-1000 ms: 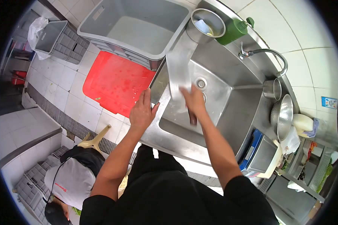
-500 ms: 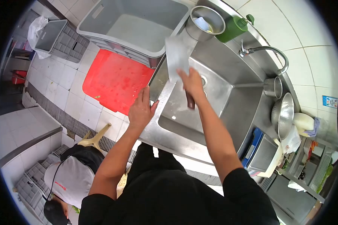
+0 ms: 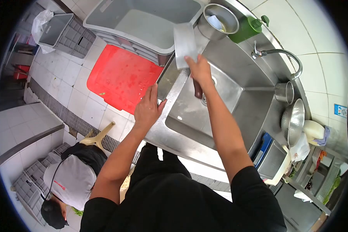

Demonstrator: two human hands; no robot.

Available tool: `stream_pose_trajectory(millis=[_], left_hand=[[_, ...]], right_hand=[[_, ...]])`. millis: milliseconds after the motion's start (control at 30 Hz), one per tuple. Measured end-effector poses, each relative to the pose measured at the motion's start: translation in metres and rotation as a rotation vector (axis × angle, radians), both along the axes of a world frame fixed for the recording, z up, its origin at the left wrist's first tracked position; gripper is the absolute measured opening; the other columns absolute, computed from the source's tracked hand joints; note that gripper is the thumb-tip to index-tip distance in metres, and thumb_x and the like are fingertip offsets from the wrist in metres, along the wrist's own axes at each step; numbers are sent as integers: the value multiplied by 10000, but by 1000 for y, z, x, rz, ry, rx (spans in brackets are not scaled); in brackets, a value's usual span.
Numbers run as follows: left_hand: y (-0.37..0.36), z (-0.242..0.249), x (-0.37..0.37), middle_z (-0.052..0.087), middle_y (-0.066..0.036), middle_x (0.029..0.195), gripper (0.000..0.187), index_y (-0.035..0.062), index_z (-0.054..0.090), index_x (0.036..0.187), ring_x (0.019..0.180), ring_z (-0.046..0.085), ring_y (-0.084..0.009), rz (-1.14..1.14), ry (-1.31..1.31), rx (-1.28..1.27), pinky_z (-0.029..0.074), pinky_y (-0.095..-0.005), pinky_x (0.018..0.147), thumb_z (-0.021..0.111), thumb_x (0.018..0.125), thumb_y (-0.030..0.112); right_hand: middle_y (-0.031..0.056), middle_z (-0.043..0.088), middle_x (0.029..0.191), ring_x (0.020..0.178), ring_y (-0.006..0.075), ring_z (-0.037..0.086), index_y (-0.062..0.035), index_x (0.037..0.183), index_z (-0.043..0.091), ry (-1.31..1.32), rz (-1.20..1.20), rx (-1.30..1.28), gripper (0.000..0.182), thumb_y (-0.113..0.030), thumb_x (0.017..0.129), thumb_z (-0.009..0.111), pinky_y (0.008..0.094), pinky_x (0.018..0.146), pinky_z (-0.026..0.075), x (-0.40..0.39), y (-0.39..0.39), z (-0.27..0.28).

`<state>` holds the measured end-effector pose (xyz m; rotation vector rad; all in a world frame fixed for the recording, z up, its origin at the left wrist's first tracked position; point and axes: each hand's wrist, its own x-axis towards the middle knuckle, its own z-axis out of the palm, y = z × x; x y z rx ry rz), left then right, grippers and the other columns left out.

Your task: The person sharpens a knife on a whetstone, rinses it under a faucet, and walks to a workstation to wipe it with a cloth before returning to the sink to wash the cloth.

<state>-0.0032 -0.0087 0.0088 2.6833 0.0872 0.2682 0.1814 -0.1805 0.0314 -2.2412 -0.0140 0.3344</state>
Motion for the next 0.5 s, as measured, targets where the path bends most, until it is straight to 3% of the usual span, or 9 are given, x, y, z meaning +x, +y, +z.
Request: stream_pose_trajectory(millis=[100, 133, 200, 300, 333, 433, 500], left_hand=[[-1, -1, 2, 538, -241, 1334, 724, 6, 393, 1423, 1046, 646, -373, 13, 95, -96, 573, -419, 772, 696, 873, 368], [-1, -3, 2, 554, -217, 1313, 722, 7, 406, 1413, 975, 667, -340, 10, 43, -53, 578, -393, 724, 709, 863, 362], [3, -4, 2, 569, -193, 1292, 719, 8, 419, 1404, 904, 688, -308, 26, -6, -1, 583, -368, 677, 722, 852, 356], [2, -7, 0, 567, -193, 1302, 717, 12, 419, 1406, 913, 688, -311, 0, 11, -20, 583, -379, 693, 722, 853, 354], [2, -9, 0, 565, -194, 1303, 716, 13, 419, 1406, 908, 688, -316, 1, -5, -21, 583, -383, 699, 722, 853, 352], [0, -6, 0, 566, -196, 1302, 716, 14, 419, 1407, 910, 686, -323, 11, -13, -11, 582, -388, 706, 722, 853, 349], [1, -1, 0, 567, -197, 1298, 717, 13, 419, 1407, 916, 685, -325, 1, 1, -7, 583, -389, 708, 723, 852, 349]], right_hand=[[197, 652, 722, 643, 332, 649, 37, 1017, 641, 127, 69, -101, 429, -381, 928, 615, 429, 667, 501, -77, -28, 25], [195, 660, 735, 656, 330, 652, 33, 1040, 646, 109, 101, -128, 426, -378, 929, 618, 426, 666, 502, -108, -44, 22], [204, 673, 773, 690, 332, 661, 35, 1062, 643, 419, 41, -121, 430, -372, 925, 630, 420, 659, 502, -154, -58, 46], [196, 664, 728, 628, 315, 654, 32, 1075, 643, 243, 114, -125, 437, -377, 920, 641, 421, 627, 500, -140, -64, 26], [189, 649, 701, 584, 303, 643, 33, 1061, 639, 173, 121, -192, 455, -399, 918, 642, 427, 615, 499, -111, -50, 21], [187, 632, 684, 556, 293, 634, 40, 1012, 615, 57, 25, -79, 466, -417, 918, 621, 431, 604, 498, -16, -3, 15], [186, 633, 686, 546, 282, 634, 41, 1002, 610, 48, -2, -92, 460, -411, 918, 615, 423, 599, 499, 2, 3, 12]])
